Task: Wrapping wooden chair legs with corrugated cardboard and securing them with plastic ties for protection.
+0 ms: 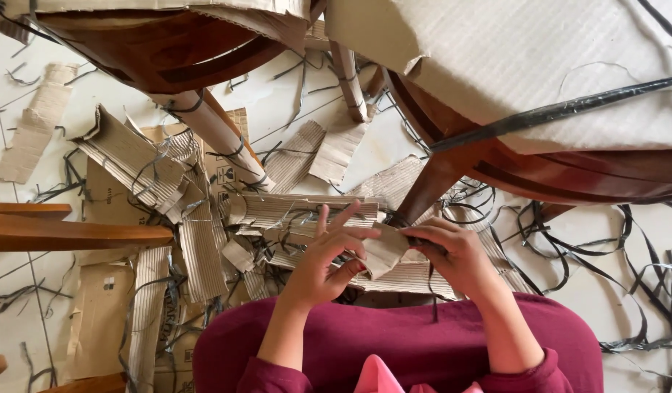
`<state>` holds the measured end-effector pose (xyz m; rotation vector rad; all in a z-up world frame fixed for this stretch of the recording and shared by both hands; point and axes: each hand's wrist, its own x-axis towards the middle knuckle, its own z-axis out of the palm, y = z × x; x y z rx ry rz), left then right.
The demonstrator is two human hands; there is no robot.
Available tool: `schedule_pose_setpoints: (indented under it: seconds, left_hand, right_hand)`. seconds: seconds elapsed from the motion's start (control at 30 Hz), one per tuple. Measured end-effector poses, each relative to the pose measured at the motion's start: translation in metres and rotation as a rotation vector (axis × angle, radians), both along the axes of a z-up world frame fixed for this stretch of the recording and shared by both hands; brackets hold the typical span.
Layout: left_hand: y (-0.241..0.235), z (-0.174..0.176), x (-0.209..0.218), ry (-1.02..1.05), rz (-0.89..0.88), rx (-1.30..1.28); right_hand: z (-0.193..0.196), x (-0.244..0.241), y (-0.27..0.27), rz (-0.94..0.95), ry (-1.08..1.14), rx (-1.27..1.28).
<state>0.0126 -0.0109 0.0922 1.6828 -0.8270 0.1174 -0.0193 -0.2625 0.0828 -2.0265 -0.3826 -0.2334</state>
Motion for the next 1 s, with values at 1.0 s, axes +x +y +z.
schedule_pose_setpoints:
  seconds: [1.0]
  left_hand:
    - [-0.092,-0.104,0.005,0.401,-0.005,0.065]
  right_hand:
    - [-0.067,-0.026,-0.114,-0.187,-0.001,0.268]
